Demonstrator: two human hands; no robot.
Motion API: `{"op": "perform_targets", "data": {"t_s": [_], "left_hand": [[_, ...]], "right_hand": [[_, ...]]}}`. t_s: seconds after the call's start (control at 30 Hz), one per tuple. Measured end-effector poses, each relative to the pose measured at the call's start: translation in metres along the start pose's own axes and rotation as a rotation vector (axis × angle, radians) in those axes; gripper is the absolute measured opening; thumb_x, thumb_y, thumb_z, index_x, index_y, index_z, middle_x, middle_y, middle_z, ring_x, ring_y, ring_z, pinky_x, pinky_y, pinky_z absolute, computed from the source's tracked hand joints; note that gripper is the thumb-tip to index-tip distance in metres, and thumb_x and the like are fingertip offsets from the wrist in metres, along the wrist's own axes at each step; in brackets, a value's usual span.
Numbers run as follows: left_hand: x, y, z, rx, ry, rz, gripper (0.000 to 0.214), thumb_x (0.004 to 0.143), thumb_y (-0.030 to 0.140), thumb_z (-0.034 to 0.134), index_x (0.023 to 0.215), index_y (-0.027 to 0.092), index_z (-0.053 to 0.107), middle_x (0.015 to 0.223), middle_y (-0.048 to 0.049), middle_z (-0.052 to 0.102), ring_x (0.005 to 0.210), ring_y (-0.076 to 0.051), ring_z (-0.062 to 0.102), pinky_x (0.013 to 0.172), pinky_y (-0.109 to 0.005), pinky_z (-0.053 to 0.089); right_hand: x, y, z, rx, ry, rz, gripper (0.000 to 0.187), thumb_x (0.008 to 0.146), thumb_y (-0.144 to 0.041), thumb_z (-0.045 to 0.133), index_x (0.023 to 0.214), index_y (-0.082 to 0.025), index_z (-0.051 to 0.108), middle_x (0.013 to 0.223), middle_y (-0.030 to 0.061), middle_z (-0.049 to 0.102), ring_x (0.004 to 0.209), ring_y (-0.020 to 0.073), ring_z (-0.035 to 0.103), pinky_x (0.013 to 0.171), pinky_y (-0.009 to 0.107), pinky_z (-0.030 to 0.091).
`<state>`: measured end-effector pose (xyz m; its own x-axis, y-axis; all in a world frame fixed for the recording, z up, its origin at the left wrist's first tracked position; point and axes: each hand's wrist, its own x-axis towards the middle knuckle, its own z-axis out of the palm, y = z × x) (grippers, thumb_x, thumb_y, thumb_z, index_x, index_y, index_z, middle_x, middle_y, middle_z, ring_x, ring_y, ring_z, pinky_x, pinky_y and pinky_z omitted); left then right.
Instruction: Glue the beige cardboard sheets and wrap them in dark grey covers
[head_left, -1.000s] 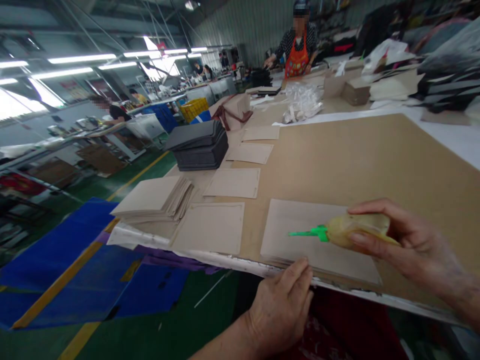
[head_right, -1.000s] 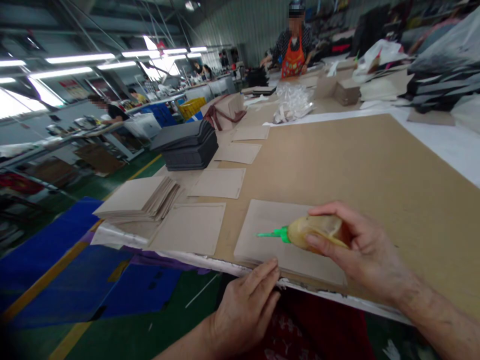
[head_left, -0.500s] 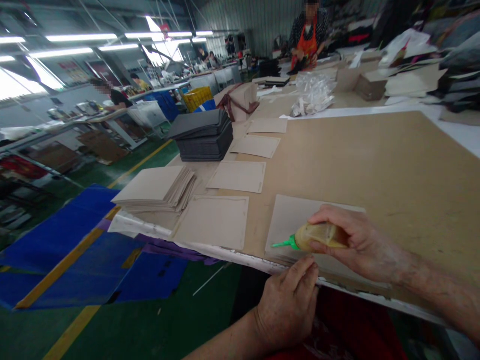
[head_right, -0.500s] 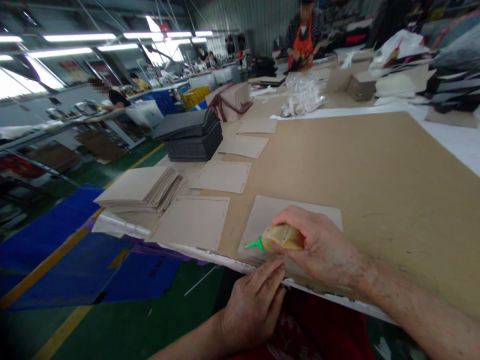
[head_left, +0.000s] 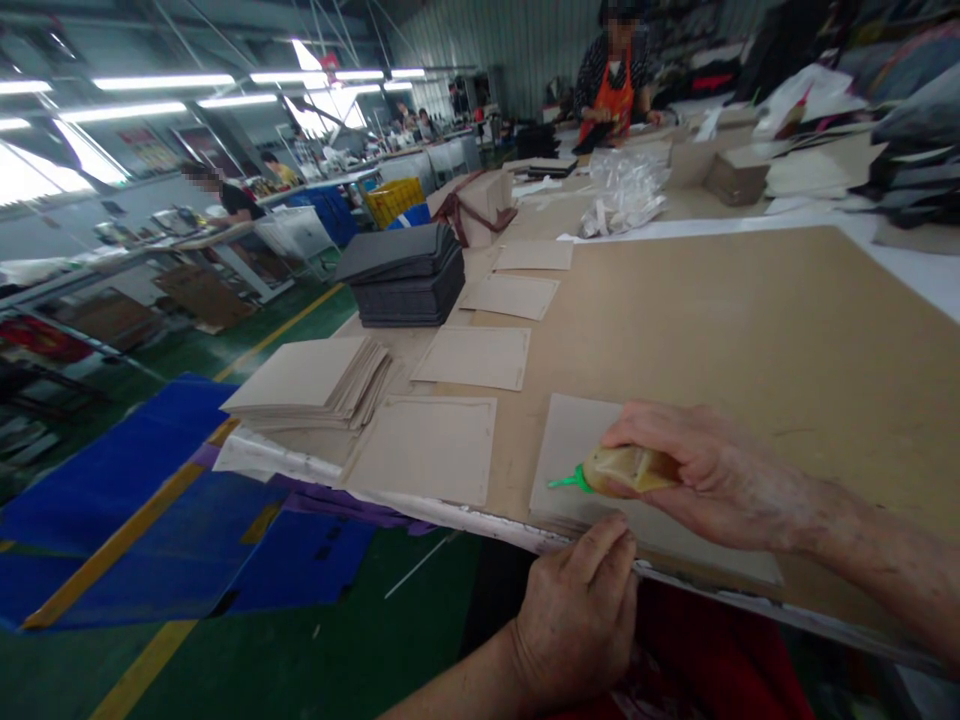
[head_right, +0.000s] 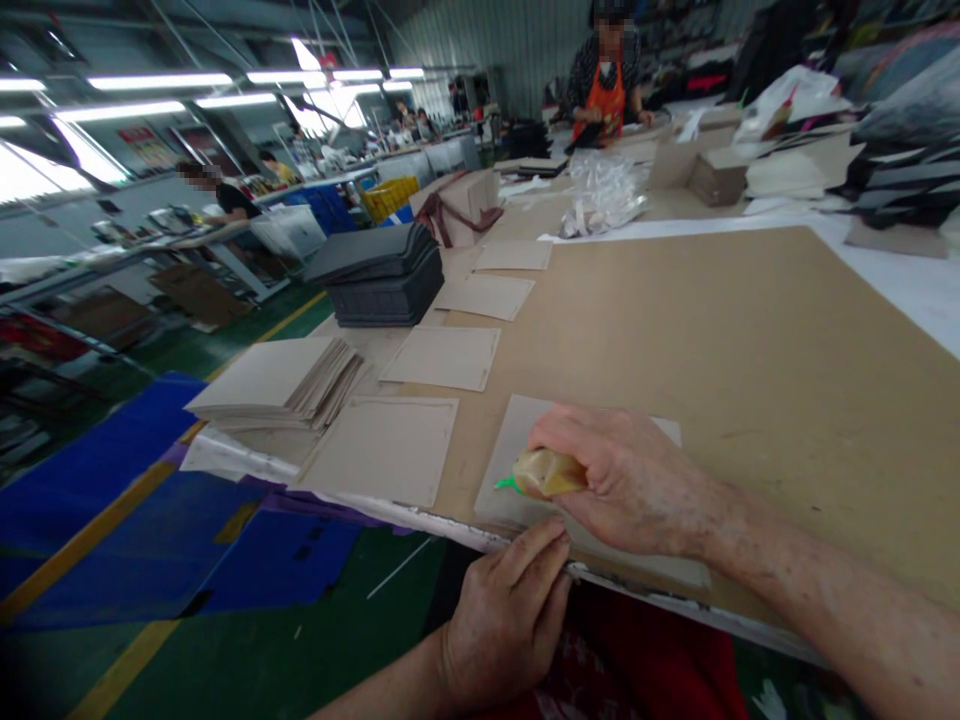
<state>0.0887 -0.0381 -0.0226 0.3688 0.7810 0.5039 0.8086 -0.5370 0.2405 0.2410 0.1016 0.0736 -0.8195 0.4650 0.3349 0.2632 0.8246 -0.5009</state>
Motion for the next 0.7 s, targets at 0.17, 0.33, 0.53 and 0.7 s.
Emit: {"op": "perform_targets", "data": {"t_s": [0.17,0.33,0.53,0.7], "left_hand": [[0.002,0.001,-0.001,-0.013,0.013,-0.017,0.031,0.092,0.014,0.051,0.119,0.005,0.061,0.122,-0.017,0.069,0.115,-0.023,0.065,0.088,-0.028,0.06],[0.001,0.001,0.001,-0.037,0.06,-0.062,0.031,0.09,0.015,0.054,0.119,0.005,0.061,0.12,-0.0166,0.07,0.107,-0.022,0.069,0.087,-0.028,0.061],[0.0,0.0,0.004,-0.026,0.105,-0.054,0.032,0.09,0.014,0.054,0.12,0.007,0.06,0.119,-0.0162,0.071,0.107,-0.021,0.069,0.087,-0.028,0.061],[-0.005,-0.007,0.012,0.02,0.15,-0.028,0.03,0.091,0.015,0.053,0.119,0.009,0.061,0.117,-0.0166,0.072,0.107,-0.022,0.07,0.084,-0.026,0.062]], "right_hand": [[0.008,0.006,-0.001,-0.06,0.002,0.07,0.019,0.094,-0.042,0.06,0.094,-0.023,0.063,0.083,0.0016,0.064,0.072,0.018,0.058,0.061,0.03,0.037],[0.018,0.021,-0.007,-0.108,0.03,0.173,0.022,0.092,-0.045,0.061,0.093,-0.023,0.064,0.084,0.0012,0.065,0.073,0.0186,0.057,0.062,0.03,0.036],[0.03,0.04,-0.014,-0.061,0.085,0.289,0.021,0.086,-0.043,0.067,0.09,-0.022,0.063,0.079,0.0003,0.064,0.071,0.0178,0.054,0.061,0.029,0.032],[0.04,0.051,-0.022,0.014,0.118,0.367,0.019,0.079,-0.038,0.071,0.084,-0.022,0.063,0.075,-0.0004,0.062,0.068,0.0168,0.052,0.06,0.028,0.03]]}}
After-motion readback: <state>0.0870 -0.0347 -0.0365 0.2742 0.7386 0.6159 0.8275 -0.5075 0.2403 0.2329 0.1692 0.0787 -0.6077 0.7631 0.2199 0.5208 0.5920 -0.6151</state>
